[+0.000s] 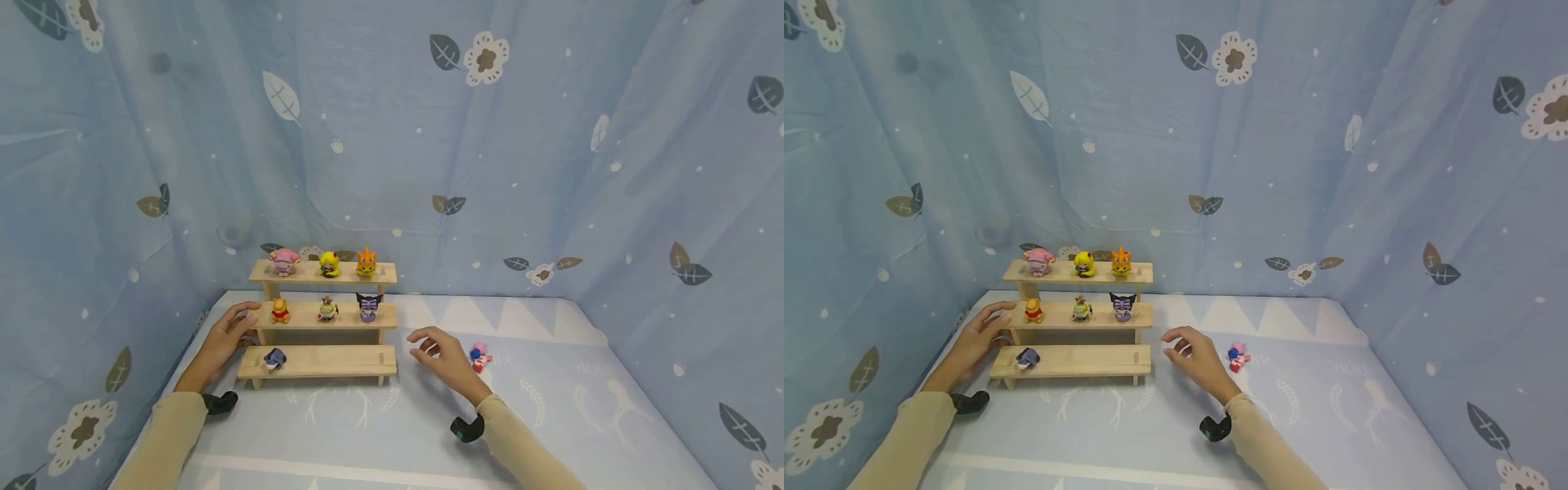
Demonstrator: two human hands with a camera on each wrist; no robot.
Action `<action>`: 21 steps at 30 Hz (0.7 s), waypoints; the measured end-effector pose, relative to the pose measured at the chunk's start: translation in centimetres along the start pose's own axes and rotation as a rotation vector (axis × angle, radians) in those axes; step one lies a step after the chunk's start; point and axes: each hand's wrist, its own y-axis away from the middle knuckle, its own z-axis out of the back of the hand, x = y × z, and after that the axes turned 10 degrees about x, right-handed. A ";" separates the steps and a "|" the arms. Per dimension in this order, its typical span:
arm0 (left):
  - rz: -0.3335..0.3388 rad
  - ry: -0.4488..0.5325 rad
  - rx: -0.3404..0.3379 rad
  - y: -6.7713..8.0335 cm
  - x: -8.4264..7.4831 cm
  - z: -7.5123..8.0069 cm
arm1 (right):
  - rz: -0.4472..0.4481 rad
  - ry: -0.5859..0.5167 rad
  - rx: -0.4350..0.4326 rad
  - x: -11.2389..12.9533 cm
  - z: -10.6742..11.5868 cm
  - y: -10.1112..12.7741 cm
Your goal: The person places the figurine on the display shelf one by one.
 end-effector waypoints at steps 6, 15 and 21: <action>-0.009 0.004 0.004 0.0 0.2 0.0 | -0.088 -0.004 -0.033 -1.8 2.8 2.0; -0.006 0.007 -0.002 -0.1 0.2 0.0 | -0.277 0.057 -0.124 -4.4 5.7 3.7; -0.008 0.013 -0.002 0.0 0.2 -0.1 | -0.401 0.154 -0.155 -5.5 6.8 3.9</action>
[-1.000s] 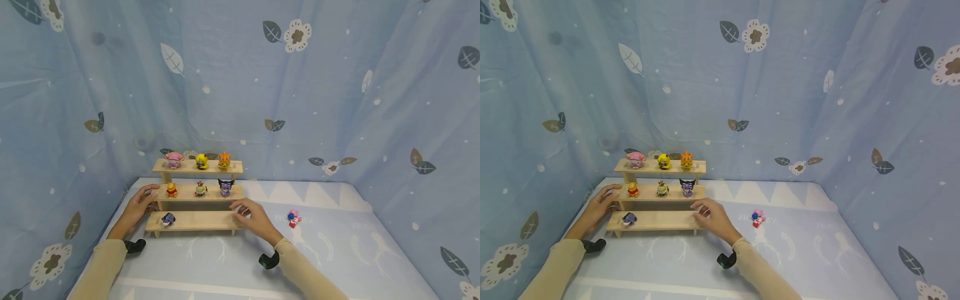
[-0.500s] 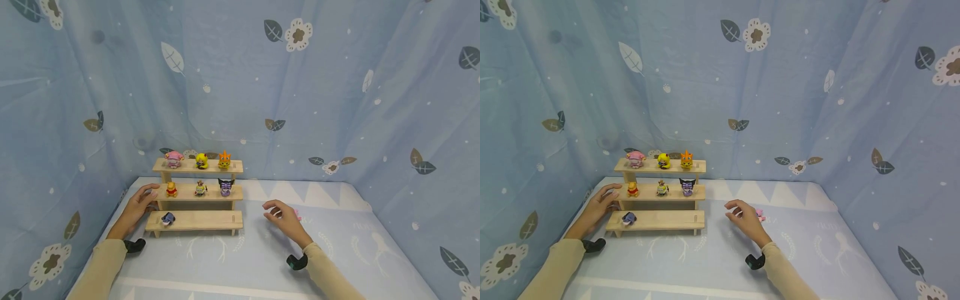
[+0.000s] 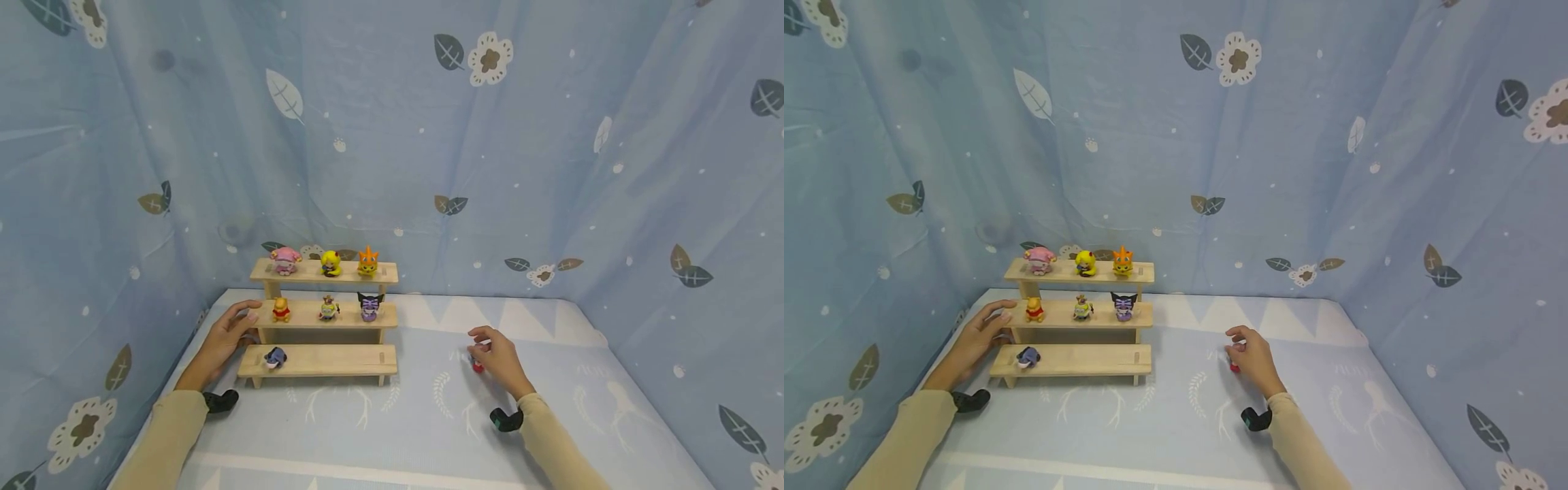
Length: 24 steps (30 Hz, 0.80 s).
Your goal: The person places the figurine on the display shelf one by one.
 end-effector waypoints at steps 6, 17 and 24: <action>0.005 0.002 -0.007 0.0 0.0 0.0 | -0.113 0.078 0.022 -0.5 0.3 -0.7; 0.010 -0.037 -0.002 -0.1 0.1 -0.1 | -0.200 0.071 0.069 -0.6 0.0 -1.6; 0.004 -0.039 -0.002 -0.1 0.1 0.0 | -0.152 0.074 0.120 -0.3 0.0 -2.3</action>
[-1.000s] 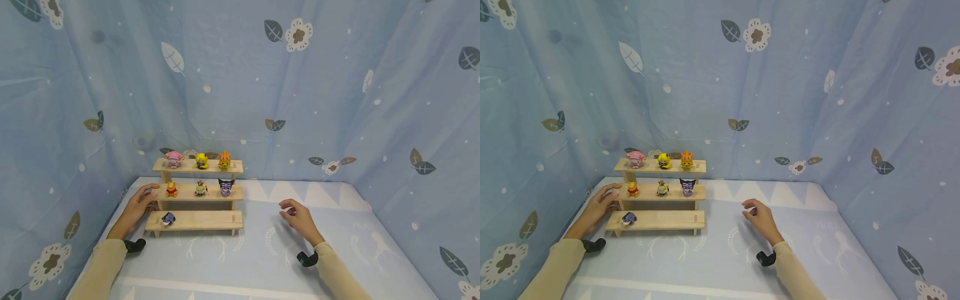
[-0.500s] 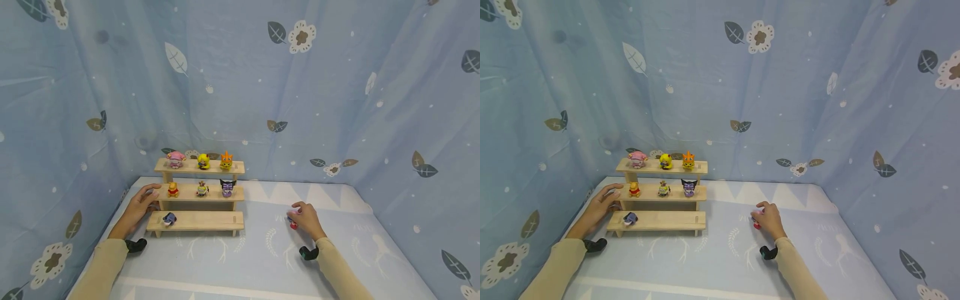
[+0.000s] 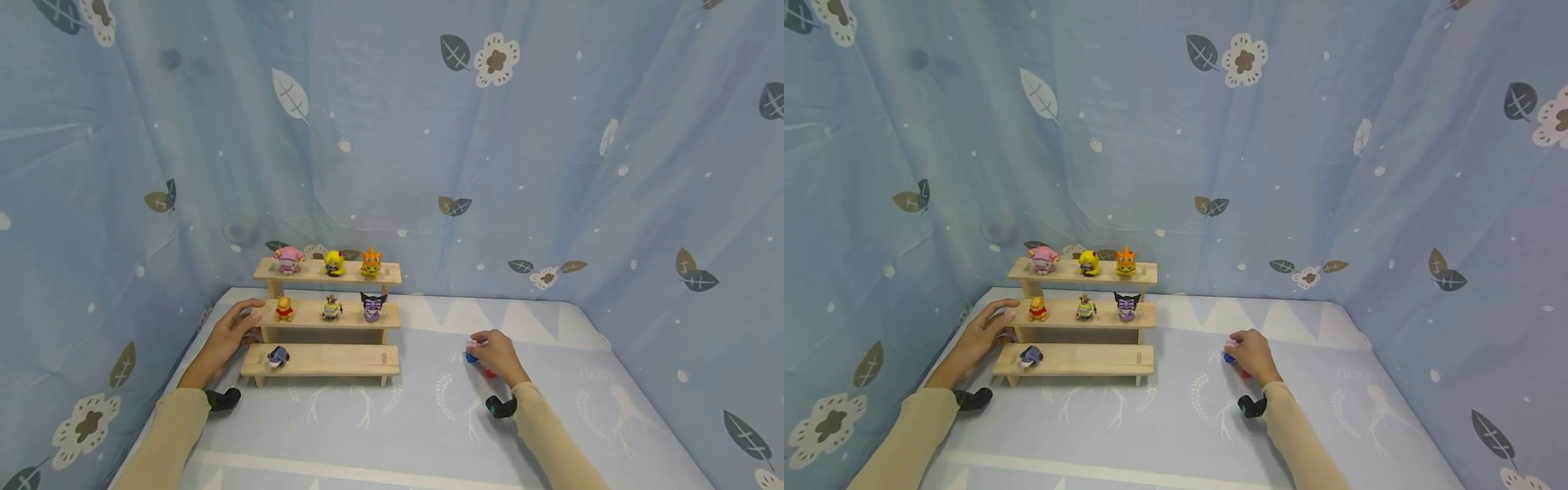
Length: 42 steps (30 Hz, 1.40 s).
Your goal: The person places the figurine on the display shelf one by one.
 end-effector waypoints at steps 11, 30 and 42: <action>0.022 -0.003 -0.015 -0.3 0.0 -0.2 | 0.180 0.253 -0.052 0.1 -0.6 -0.2; 0.004 0.000 -0.004 -0.1 0.1 -0.2 | 0.122 0.179 -0.010 0.3 -0.1 -0.1; 0.019 0.007 -0.007 -0.1 0.1 -0.1 | 0.121 0.280 0.039 0.8 -0.6 0.0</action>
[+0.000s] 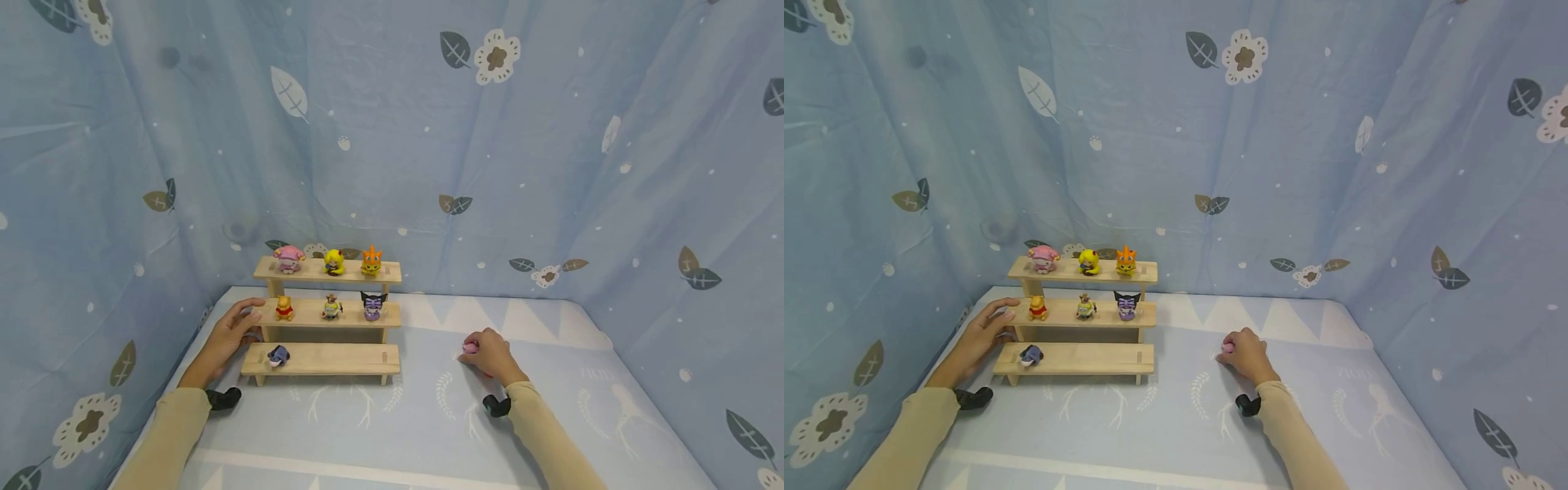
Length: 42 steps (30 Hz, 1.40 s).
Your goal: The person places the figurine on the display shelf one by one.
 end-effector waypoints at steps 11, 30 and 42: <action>-0.012 0.010 0.000 0.1 0.0 0.0 | 0.036 -0.062 -0.074 -0.8 0.3 -0.1; -0.011 0.003 -0.002 0.2 -0.2 0.0 | 0.000 0.030 -0.172 -0.9 0.4 0.2; -0.008 0.007 -0.003 0.2 -0.1 0.0 | -0.014 0.039 -0.132 -1.1 0.3 0.3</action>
